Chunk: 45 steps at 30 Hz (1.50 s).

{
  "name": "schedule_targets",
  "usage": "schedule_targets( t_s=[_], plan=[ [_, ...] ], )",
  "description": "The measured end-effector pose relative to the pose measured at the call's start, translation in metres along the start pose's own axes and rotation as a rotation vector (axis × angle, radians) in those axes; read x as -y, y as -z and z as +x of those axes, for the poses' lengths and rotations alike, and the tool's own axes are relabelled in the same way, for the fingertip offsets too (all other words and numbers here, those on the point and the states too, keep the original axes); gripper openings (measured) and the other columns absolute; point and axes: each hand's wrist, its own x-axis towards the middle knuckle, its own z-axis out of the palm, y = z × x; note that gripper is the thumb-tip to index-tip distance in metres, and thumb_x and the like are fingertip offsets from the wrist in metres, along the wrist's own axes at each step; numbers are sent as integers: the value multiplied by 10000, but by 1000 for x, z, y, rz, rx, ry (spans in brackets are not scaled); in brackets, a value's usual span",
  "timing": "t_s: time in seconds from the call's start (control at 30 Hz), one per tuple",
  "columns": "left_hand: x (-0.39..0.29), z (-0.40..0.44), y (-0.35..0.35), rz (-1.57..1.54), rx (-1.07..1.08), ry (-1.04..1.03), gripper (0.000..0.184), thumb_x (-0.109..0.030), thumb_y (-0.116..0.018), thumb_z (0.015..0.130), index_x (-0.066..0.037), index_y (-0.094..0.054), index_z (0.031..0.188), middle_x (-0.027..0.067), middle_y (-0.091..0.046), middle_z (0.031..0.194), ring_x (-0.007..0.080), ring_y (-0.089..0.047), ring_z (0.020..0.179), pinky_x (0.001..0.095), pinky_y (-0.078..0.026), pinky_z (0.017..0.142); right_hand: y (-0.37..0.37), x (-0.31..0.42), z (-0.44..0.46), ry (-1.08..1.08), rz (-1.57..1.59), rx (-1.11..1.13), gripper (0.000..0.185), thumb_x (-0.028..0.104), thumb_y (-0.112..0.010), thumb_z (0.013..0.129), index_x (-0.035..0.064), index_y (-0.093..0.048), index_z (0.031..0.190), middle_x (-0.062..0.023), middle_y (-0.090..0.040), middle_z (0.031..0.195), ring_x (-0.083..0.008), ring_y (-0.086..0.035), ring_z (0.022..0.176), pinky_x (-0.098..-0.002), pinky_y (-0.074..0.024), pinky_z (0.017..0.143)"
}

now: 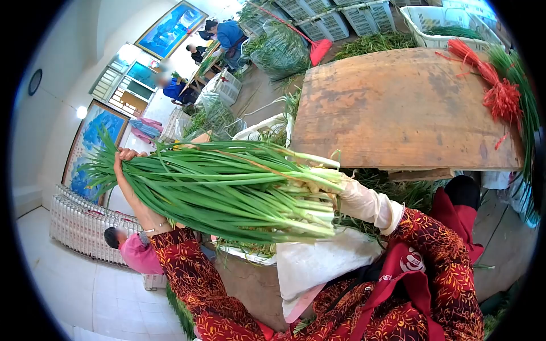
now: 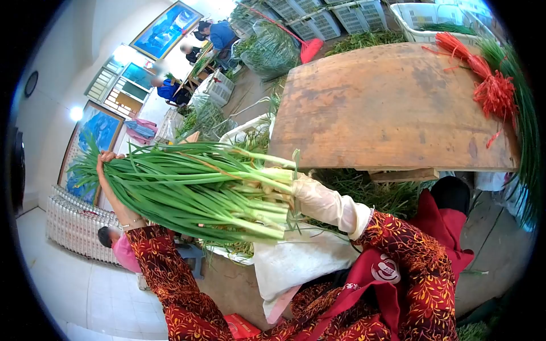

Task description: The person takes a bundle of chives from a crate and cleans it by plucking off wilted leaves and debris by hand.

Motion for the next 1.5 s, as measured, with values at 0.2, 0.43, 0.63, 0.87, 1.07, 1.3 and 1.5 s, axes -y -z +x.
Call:
schedule_targets(
  t_s=[0.2, 0.43, 0.63, 0.87, 1.07, 1.3, 1.5],
  plan=[
    [-2, 5, 12, -56, 62, 90, 78, -154, -505, 914, -94, -459, 930, -25, -484, 774, 66, -502, 741, 271, -424, 748, 4, 20, -17, -113, -207, -14, 514, 281, -579, 866, 28, -415, 1282, -23, -573, 891, -61, -509, 694, -215, -452, 618],
    [-16, 1, 7, -126, 65, -8, 73, -134, -490, 917, -75, -451, 936, -16, -441, 755, 84, -466, 724, 264, -420, 749, 88, 47, -85, -786, -1001, -462, 228, 266, -545, 876, 53, -618, 837, -8, -588, 656, -76, -498, 498, -207, -371, 432],
    [-17, 1, 10, -80, 53, -34, 111, -139, -510, 909, -69, -458, 977, -18, -433, 759, 81, -457, 722, 279, -418, 732, 24, 40, -30, -274, -610, -425, 293, 293, -555, 878, 14, -602, 952, 3, -523, 688, -68, -519, 594, -210, -406, 526],
    [-14, 1, -4, -106, 88, 16, 66, -127, -487, 922, -75, -450, 939, -18, -422, 740, 82, -456, 703, 263, -425, 734, -52, 48, 40, -260, -1359, -223, 402, 421, -569, 857, 89, -631, 1075, -43, -645, 826, -107, -582, 686, -271, -443, 661],
    [-16, 6, 9, -224, 146, 60, 99, -132, -492, 920, -64, -463, 987, -18, -447, 762, 83, -481, 714, 267, -417, 721, -38, 40, 42, -380, -930, -249, 264, 298, -656, 837, 78, -655, 983, 28, -567, 654, -59, -480, 565, -224, -374, 510],
    [-16, 15, 19, -261, 240, 91, 133, -143, -486, 925, -59, -474, 1027, -25, -467, 756, 82, -502, 714, 271, -417, 696, -40, 30, 33, -339, -806, -234, 306, 311, -659, 832, 51, -628, 990, 16, -585, 690, -67, -513, 598, -213, -408, 535],
    [-14, 6, 8, -218, 152, 33, 109, -144, -471, 933, -64, -470, 1008, -30, -458, 755, 80, -487, 700, 269, -420, 689, -31, 38, 22, -328, -1355, -317, 238, 291, -573, 849, 60, -602, 899, -44, -614, 701, -123, -583, 648, -279, -467, 604]
  ],
)
